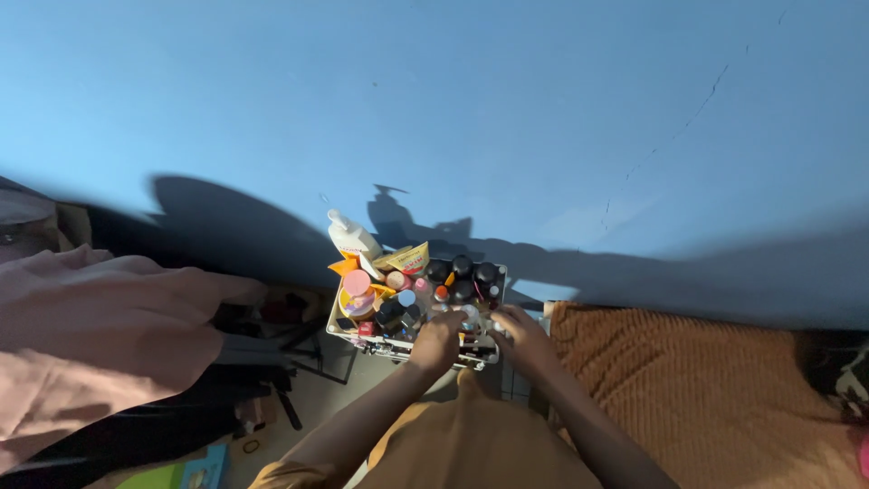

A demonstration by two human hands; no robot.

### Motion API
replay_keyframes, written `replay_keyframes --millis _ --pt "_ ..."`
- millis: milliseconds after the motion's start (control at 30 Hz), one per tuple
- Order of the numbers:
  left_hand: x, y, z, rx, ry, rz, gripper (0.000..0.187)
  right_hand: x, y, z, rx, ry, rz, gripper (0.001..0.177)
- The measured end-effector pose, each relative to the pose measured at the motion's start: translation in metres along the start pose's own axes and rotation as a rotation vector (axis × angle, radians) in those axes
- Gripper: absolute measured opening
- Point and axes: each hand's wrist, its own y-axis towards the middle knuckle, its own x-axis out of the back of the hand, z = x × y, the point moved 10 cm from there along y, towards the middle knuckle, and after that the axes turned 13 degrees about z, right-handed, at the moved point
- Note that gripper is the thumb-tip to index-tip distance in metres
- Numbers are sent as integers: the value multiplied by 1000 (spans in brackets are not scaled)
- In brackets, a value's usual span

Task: Organize and interact with various items on a tiered storage cart, including using a watch repair tool.

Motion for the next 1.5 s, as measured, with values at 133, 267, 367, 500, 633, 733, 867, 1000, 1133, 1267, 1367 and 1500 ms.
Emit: replay_keyframes --millis 133,267,367,500,633,733,867,1000,1133,1267,1367,1500 --pt "27 -1 -11 -69 -143 -197 22 1 2 9 136 -66 -17 43" --pt "44 -7 -16 -63 -199 -314 14 3 0 16 77 -16 50 48" --pt "18 5 18 110 -148 -167 10 -4 3 20 102 -32 104 48" --pt "-27 8 62 355 24 107 14 0 9 30 100 -93 56 53" --pt "-48 7 60 260 219 261 30 2 21 52 351 -112 3 49" --pt "-18 3 34 182 216 122 20 -15 33 45 353 -195 63 41" --pt "18 -1 8 181 159 69 31 -13 29 46 397 -126 38 39" --pt "17 -3 17 118 159 -22 32 -2 31 41 241 -6 63 38" --pt "2 -1 23 200 193 176 34 24 31 53 258 -37 -116 59" --pt "24 -3 4 273 23 202 32 18 45 47 182 -112 -105 88" --pt "28 1 2 112 6 28 34 17 49 45 153 -114 -96 77" --pt "38 14 -2 38 -28 -84 41 11 75 13 -7 -2 45 73"
